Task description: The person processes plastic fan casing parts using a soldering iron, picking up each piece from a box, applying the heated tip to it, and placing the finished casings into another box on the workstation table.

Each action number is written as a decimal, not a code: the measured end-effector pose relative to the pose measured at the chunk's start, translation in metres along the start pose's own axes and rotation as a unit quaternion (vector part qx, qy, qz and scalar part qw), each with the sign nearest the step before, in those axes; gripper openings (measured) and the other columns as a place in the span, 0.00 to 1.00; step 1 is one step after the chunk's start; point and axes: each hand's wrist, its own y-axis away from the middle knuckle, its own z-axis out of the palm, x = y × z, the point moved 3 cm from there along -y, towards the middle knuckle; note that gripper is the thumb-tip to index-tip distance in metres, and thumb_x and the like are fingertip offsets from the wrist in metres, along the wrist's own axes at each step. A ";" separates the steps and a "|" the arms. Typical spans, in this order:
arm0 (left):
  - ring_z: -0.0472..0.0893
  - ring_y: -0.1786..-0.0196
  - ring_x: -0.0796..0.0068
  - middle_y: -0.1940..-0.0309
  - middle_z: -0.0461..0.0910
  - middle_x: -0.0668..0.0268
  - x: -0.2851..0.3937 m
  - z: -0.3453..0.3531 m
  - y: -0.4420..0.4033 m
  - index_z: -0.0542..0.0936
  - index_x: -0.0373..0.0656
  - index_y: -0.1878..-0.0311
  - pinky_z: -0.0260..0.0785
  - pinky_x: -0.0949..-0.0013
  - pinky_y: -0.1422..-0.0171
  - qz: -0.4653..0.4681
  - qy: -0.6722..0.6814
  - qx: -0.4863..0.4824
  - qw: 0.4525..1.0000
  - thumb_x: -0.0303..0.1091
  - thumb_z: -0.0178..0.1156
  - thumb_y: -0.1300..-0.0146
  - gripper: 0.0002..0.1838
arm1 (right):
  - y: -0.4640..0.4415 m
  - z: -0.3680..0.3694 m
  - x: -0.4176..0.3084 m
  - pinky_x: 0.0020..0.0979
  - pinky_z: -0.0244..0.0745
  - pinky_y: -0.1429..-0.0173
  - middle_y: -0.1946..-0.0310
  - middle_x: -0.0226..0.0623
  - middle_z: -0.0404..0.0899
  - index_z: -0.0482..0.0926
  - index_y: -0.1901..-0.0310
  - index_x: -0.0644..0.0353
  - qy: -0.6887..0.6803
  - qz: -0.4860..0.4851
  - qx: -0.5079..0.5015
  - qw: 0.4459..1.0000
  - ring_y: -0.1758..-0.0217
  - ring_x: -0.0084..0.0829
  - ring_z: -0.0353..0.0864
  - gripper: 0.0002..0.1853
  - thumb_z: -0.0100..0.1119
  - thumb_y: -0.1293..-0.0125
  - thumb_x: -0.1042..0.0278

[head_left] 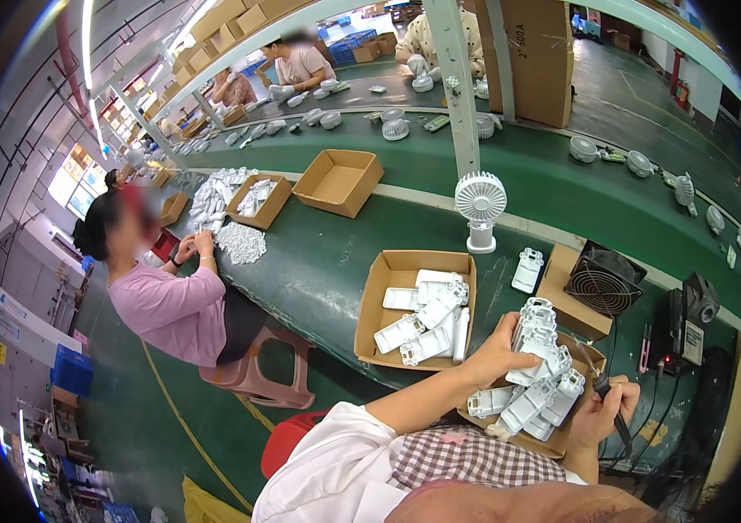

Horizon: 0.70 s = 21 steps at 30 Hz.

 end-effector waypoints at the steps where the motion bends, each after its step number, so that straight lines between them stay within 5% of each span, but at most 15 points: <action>1: 0.70 0.43 0.68 0.46 0.66 0.55 -0.003 -0.002 -0.001 0.51 0.30 0.35 0.66 0.69 0.41 0.007 0.001 0.003 1.000 0.24 0.67 0.54 0.45 | 0.000 -0.001 0.000 0.17 0.49 0.77 0.77 0.29 0.61 0.61 0.72 0.58 0.001 -0.001 0.000 1.000 0.79 0.15 0.55 0.11 0.52 0.37 0.66; 7: 0.69 0.43 0.70 0.46 0.66 0.58 0.004 0.001 0.001 0.49 0.33 0.33 0.65 0.69 0.40 -0.002 0.007 -0.003 1.000 0.24 0.67 0.54 0.47 | 0.001 -0.001 0.000 0.18 0.49 0.74 0.78 0.28 0.60 0.61 0.72 0.57 -0.006 0.008 -0.012 1.000 0.78 0.15 0.55 0.11 0.50 0.35 0.65; 15: 0.73 0.47 0.75 0.48 0.71 0.62 0.009 0.003 0.003 0.60 0.37 0.37 0.67 0.70 0.42 -0.013 0.002 -0.013 1.000 0.24 0.68 0.51 0.38 | 0.000 0.002 0.000 0.19 0.48 0.72 0.78 0.27 0.60 0.63 0.70 0.57 0.000 0.006 -0.026 1.000 0.77 0.15 0.55 0.10 0.47 0.33 0.65; 21: 0.73 0.46 0.71 0.46 0.69 0.59 0.002 0.000 0.000 0.51 0.31 0.32 0.67 0.70 0.42 -0.008 -0.001 0.001 1.000 0.21 0.65 0.54 0.46 | 0.000 0.001 0.001 0.18 0.47 0.72 0.78 0.26 0.60 0.63 0.71 0.58 0.001 0.010 -0.015 1.000 0.77 0.15 0.54 0.10 0.47 0.33 0.65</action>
